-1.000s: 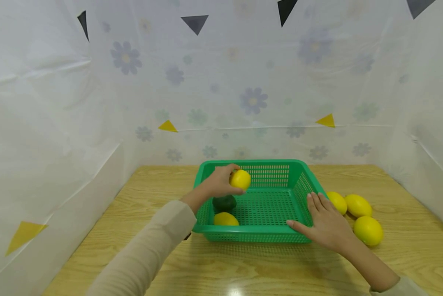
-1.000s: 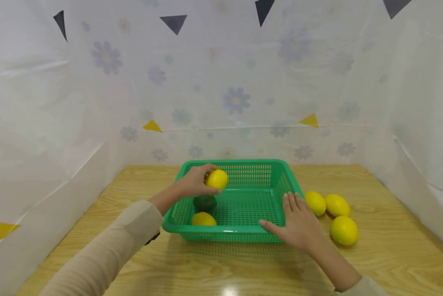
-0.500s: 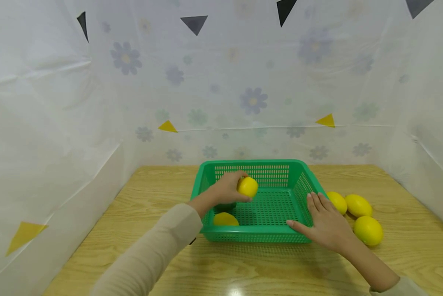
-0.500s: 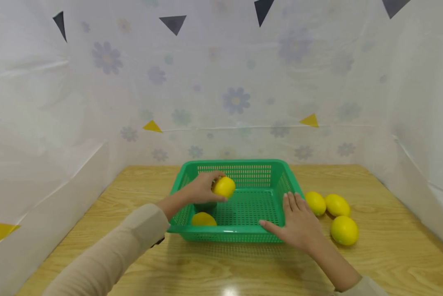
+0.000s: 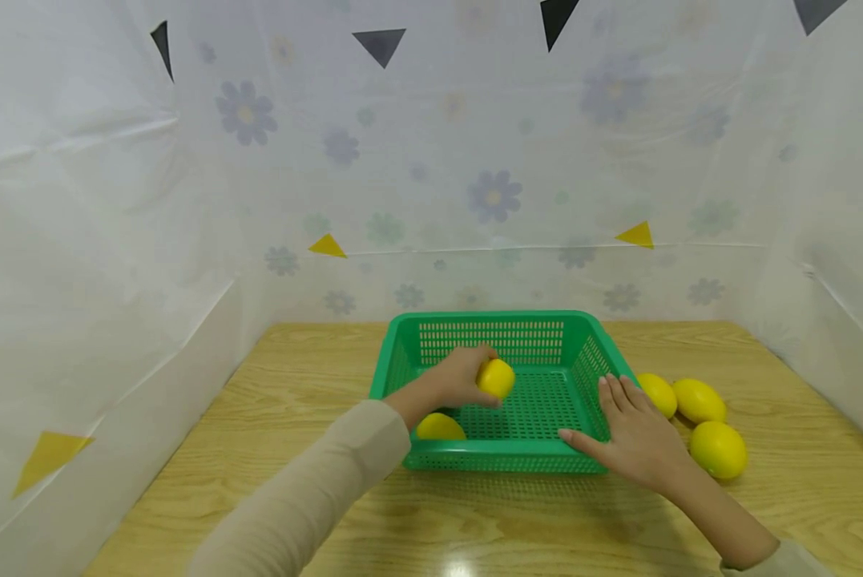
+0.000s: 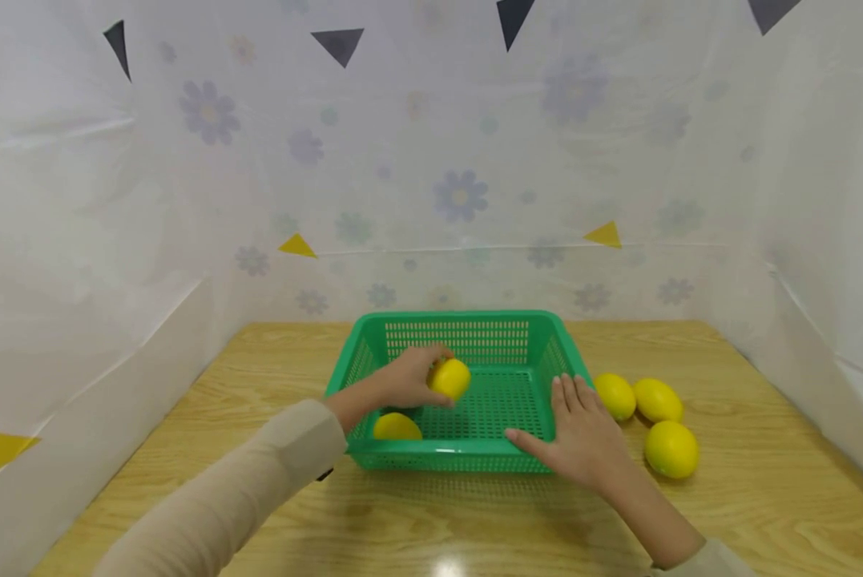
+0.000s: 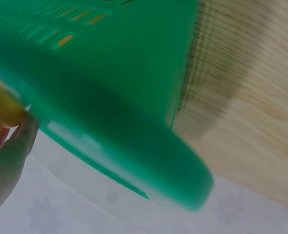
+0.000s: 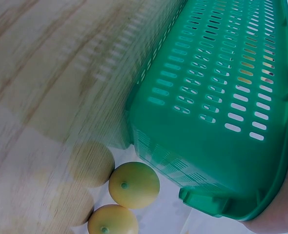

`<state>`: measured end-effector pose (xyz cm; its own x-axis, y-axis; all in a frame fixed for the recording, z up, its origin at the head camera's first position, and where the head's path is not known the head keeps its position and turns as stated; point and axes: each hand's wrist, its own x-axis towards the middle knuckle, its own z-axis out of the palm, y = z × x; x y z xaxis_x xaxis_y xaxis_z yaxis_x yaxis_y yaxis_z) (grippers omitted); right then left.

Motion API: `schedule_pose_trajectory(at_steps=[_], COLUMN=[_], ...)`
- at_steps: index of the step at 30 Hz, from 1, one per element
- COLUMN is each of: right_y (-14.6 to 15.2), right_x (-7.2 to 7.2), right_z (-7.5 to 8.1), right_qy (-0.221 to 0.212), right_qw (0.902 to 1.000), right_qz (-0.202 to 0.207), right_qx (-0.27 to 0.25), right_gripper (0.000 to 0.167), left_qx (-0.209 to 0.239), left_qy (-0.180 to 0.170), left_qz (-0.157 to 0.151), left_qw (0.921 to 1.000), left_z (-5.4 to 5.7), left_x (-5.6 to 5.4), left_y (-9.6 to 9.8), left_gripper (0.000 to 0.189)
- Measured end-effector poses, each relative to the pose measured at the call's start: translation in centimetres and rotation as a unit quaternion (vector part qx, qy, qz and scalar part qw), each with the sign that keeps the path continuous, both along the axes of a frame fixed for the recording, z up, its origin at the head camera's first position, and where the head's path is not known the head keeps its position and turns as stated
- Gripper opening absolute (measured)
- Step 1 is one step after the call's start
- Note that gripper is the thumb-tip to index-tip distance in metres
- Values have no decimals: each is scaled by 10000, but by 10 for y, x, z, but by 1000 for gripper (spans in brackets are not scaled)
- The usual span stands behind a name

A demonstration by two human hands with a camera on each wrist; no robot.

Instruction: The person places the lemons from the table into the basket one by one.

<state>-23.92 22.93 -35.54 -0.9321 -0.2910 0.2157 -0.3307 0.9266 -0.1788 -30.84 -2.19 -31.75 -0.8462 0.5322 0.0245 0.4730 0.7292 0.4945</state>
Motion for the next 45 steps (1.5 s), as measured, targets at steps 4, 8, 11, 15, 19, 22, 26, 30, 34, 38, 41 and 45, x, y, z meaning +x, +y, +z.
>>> schedule_pose_trajectory(at_steps=[4,8,11,15,19,22,26,30,34,38,41,45], right_y=[0,1,1,1,0,1,1,0,0,0,-1,0], right_x=[0,0,0,0,0,0,0,0,0,0,0,0], right_z=[0,0,0,1,2,1,1,0,0,1,1,1], right_qy=[-42,-90,-73,-36,-31,-54,-67,-54,-48,-35,-26,-32], right_qw=[10000,10000,10000,10000,10000,10000,10000,10000,10000,10000,10000,10000], right_qz=[-4,9,23,31,30,29,29,29,41,67,83,78], right_qx=[-4,-27,-35,-19,-7,-37,-57,-40,-45,-41,-34,-28], right_gripper=[98,98,98,98,98,98,98,98,98,97,97,98], left_qx=[-271,-557,-739,-998,-1120,-1204,-1298,-1310,-1353,-1376,-1385,-1416], left_qy=[29,43,81,174,104,106,111,60,107,34,-7,-6], left_qz=[-46,-67,-134,-204,-196,-227,-249,-251,-297,-259,-231,-220], left_qw=[9996,9984,9971,9946,9935,9924,9912,9910,9903,9901,9901,9897], left_z=[-4,-9,-14,-22,-29,-33,-36,-38,-39,-39,-39,-40], left_x=[2,3,2,-1,-2,-2,-1,3,4,5,5,6], left_y=[4,9,12,16,19,21,23,25,25,25,25,26], left_gripper=[64,63,62,64,67,67,63,60,57,57,57,57])
